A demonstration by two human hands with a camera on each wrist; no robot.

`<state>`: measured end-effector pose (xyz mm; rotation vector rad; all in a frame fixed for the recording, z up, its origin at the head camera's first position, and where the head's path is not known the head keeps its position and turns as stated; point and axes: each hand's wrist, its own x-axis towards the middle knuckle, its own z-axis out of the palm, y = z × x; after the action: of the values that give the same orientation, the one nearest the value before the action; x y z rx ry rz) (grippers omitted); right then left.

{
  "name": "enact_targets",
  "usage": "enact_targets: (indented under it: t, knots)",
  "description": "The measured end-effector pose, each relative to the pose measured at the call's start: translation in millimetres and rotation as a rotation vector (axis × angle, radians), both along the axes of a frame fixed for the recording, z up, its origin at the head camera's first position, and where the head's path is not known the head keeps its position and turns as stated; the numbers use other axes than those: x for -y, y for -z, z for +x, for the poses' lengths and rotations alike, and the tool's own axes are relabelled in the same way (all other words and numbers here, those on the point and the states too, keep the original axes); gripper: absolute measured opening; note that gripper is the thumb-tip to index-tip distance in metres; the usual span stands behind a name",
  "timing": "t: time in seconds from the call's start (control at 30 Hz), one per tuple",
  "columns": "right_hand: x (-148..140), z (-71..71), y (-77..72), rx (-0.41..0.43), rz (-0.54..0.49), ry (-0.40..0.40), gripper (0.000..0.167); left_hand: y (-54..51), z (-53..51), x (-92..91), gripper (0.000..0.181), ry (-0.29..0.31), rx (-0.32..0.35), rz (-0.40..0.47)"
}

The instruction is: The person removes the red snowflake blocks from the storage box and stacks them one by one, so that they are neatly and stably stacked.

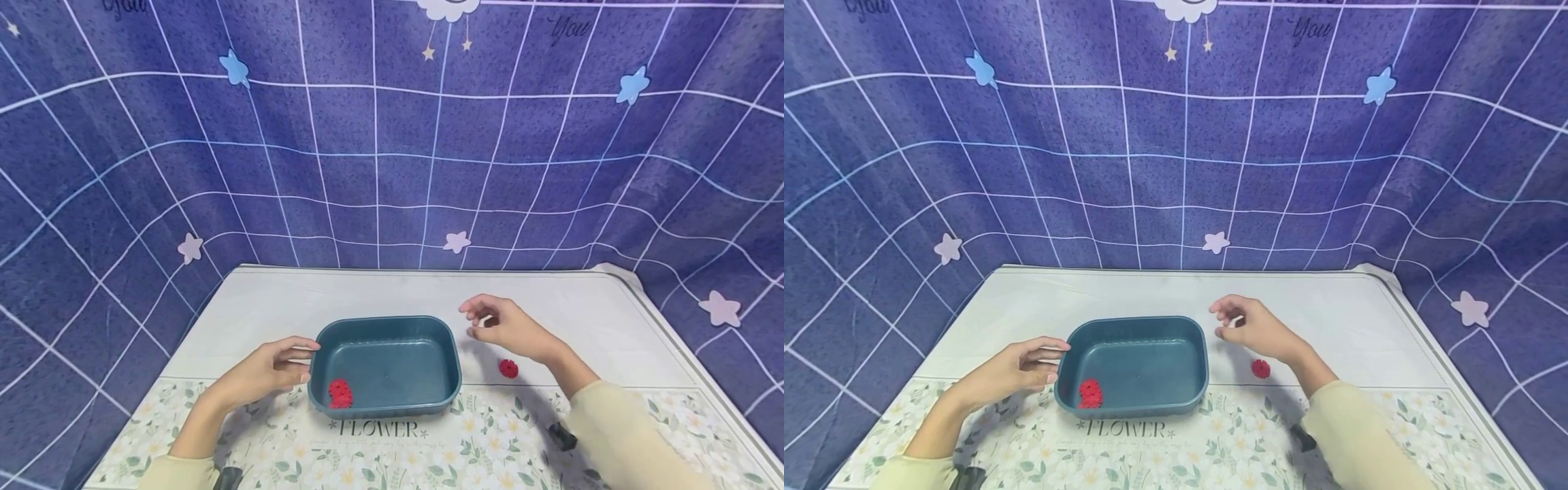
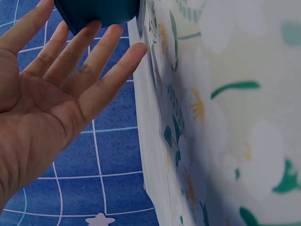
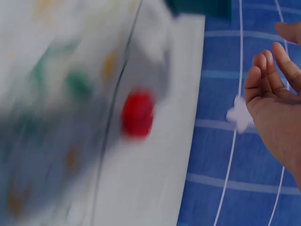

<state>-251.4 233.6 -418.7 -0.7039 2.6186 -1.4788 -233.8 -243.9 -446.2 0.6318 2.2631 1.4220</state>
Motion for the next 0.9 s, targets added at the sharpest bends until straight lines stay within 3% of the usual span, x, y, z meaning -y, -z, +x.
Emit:
enact_targets:
  t: [0.33,0.63,0.9]
  knots:
    - [79.8,-9.3,-13.0,0.044,-0.055,-0.224,0.036,-1.2,1.6,0.8,0.055,-0.010,-0.005,-0.016]
    - [120.4,-11.9,-8.0,0.064,-0.050,-0.288,0.036,-0.8,-1.8,-1.9,0.053,-0.003,-0.002,-0.003]
    - [149.6,-10.7,6.0,0.148,-0.026,-0.362,0.038,0.7,-0.9,0.6,0.055,0.021,-0.019,0.019]
